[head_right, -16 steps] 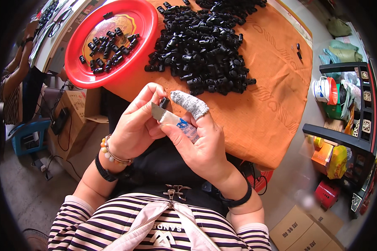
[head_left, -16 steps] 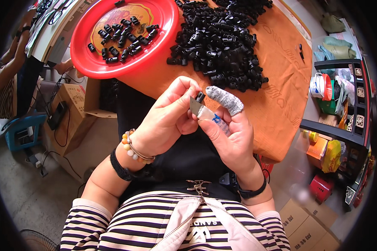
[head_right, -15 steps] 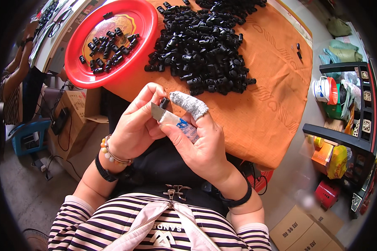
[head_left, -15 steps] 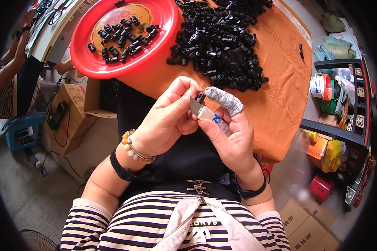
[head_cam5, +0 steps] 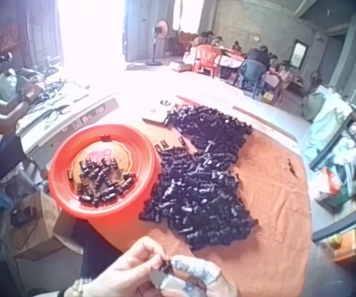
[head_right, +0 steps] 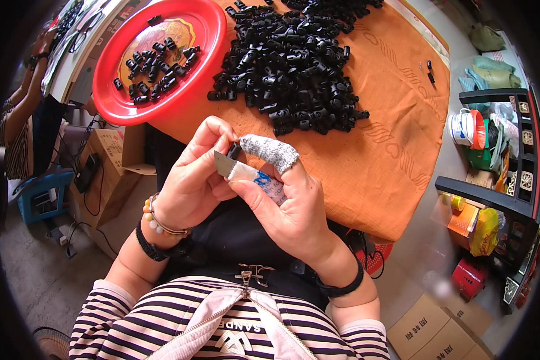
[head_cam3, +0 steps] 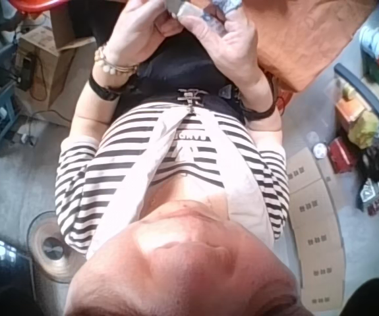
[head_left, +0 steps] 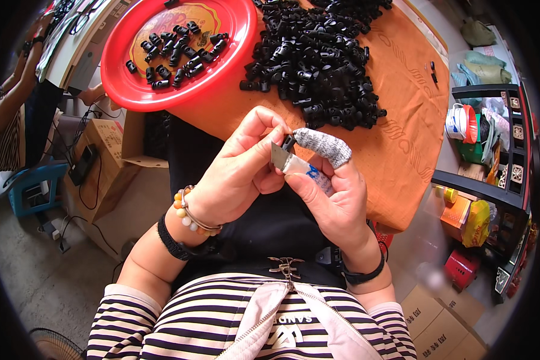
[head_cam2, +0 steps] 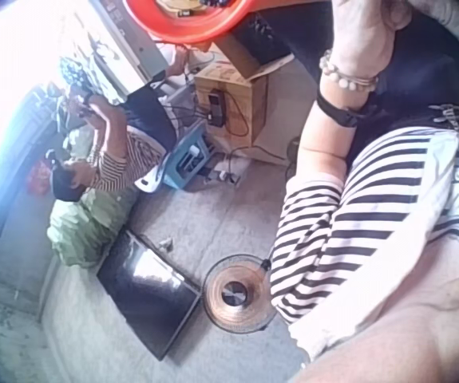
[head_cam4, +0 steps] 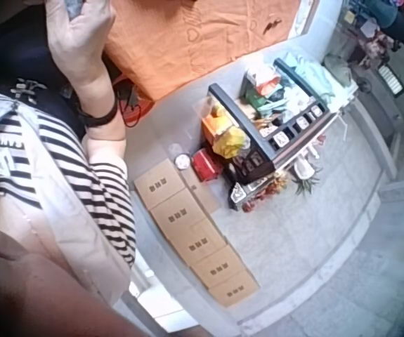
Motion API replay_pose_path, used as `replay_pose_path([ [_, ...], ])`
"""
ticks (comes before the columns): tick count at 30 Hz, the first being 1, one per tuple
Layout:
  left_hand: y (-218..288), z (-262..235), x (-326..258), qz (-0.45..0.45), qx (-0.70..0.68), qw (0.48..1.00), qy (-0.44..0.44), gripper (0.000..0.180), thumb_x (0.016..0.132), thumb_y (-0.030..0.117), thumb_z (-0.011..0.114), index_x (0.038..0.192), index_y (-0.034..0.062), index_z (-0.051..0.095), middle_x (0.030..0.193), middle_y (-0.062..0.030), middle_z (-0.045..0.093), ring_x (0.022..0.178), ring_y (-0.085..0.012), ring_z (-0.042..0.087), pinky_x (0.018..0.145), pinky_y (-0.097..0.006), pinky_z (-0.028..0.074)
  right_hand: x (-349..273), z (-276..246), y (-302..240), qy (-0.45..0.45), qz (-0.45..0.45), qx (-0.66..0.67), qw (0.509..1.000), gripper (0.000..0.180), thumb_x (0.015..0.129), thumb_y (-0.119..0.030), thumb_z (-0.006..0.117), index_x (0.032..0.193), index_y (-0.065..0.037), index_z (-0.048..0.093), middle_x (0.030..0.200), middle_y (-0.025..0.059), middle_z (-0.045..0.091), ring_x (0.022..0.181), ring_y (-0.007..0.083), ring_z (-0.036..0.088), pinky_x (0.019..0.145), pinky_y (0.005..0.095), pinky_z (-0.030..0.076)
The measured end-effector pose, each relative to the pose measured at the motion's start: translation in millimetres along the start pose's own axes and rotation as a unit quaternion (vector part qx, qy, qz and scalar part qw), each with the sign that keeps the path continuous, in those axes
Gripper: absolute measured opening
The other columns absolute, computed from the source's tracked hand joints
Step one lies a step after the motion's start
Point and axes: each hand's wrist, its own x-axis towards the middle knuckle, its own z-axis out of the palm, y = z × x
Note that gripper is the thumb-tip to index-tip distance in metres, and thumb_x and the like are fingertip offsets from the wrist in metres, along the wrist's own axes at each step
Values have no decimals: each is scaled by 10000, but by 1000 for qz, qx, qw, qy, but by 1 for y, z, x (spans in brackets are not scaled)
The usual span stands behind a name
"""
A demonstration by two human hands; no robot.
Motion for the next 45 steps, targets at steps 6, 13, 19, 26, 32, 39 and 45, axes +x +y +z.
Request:
replay_pose_path([
  [6,-2,-3,0,12,6,1000,-5,61,957,195,433,977,137,433,756,42,485,555,-17,364,456,-169,252,1,1,0,-6,-14,22,1000,392,855,-45,596,1211,26,448,914,69,614,839,70,563,737,198,466],
  [13,-3,-1,-2,0,0,1000,-17,71,956,190,434,997,132,437,757,34,490,564,-19,365,463,-166,262,1,-1,4,5,-60,-22,998,381,852,-30,594,1203,34,458,924,76,617,850,86,574,748,202,469],
  [19,2,3,-1,-8,7,1000,3,66,958,205,431,977,142,440,740,48,480,545,-16,347,461,-170,253,-3,0,2,3,-21,6,1000,404,838,-40,614,1203,34,457,920,80,612,836,69,564,712,194,467],
  [26,2,2,0,-4,13,1000,13,62,958,205,433,974,146,438,739,57,474,539,-11,346,457,-167,247,-3,0,1,-13,-5,5,1000,458,844,-36,606,1251,24,403,1052,89,572,890,61,529,760,167,413],
  [32,0,0,0,6,15,1000,3,62,956,202,439,974,143,439,755,54,485,552,-10,373,458,-164,255,-1,-1,1,-3,-21,-6,1000,408,834,-39,618,1200,27,451,967,109,621,870,87,576,725,206,474],
  [39,-1,-1,-1,10,20,1000,2,63,954,198,445,973,138,439,751,53,479,541,-11,366,452,-161,250,0,-1,2,-3,-26,24,999,399,839,-37,610,1200,27,453,985,111,619,887,88,575,742,203,471],
  [45,-1,-2,-1,12,35,999,5,65,954,193,444,979,133,440,721,50,468,534,-11,355,449,-161,244,-1,-5,0,-45,4,40,998,433,853,-23,586,1245,21,409,1156,123,551,1009,121,537,846,218,429],
])
